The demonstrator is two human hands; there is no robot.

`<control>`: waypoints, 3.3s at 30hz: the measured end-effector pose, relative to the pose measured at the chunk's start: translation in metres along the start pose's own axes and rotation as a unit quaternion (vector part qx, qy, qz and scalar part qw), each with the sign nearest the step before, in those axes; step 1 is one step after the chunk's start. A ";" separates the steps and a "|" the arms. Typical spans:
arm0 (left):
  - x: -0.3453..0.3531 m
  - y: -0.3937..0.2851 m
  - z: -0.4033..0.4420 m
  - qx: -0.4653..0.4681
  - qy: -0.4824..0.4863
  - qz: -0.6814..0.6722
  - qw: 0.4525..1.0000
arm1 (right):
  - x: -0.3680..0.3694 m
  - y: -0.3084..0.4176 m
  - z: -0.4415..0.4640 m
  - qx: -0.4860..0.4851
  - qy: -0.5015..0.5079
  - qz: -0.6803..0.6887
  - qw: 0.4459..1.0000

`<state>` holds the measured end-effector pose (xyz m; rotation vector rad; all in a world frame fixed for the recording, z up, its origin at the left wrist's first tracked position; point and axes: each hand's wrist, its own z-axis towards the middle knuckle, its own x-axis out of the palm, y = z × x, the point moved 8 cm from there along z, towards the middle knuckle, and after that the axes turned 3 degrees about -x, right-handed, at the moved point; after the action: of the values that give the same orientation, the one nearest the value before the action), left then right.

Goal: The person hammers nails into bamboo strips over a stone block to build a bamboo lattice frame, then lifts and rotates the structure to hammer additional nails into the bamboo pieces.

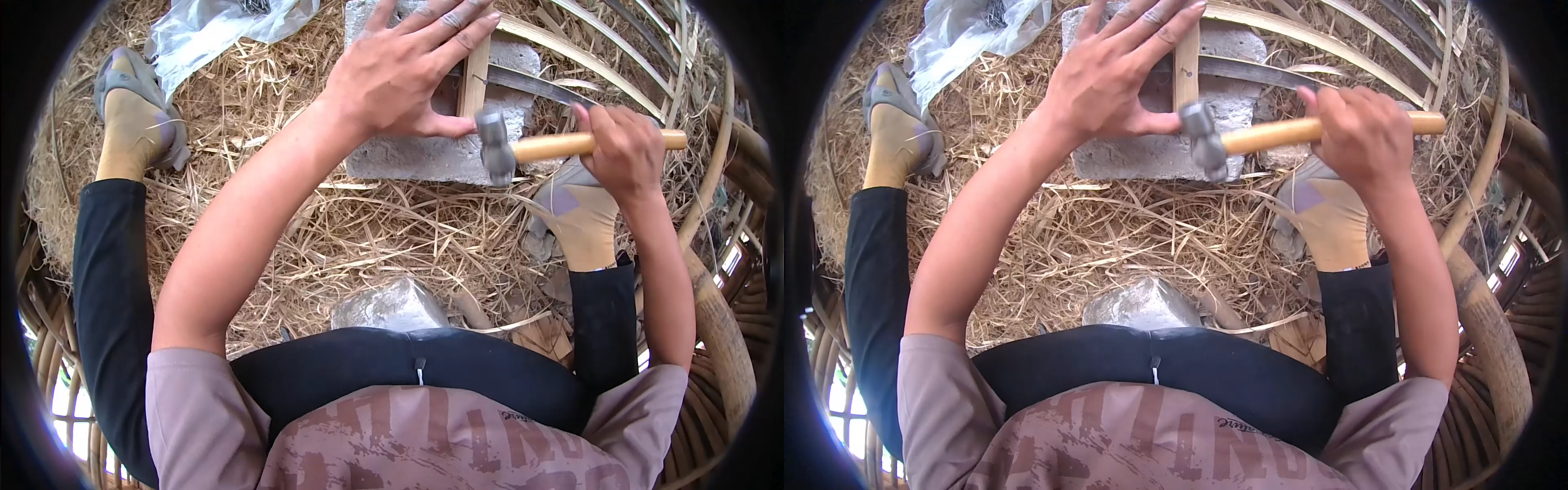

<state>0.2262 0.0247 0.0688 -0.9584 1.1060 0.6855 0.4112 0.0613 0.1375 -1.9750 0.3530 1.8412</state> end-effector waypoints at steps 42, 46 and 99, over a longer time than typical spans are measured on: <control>-0.001 -0.001 -0.002 0.003 -0.009 -0.019 1.000 | 0.007 0.001 0.001 0.058 0.092 0.019 0.994; -0.001 0.000 -0.002 0.008 -0.021 -0.033 0.999 | 0.003 0.010 0.001 -0.047 0.056 0.060 0.996; -0.002 -0.002 -0.002 -0.023 -0.092 -0.043 0.995 | -0.009 0.149 -0.055 0.510 -0.123 0.493 0.694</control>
<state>0.2261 0.0220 0.0708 -0.9576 0.8856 0.7163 0.3917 -0.0963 0.1296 -0.6797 2.0990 1.6375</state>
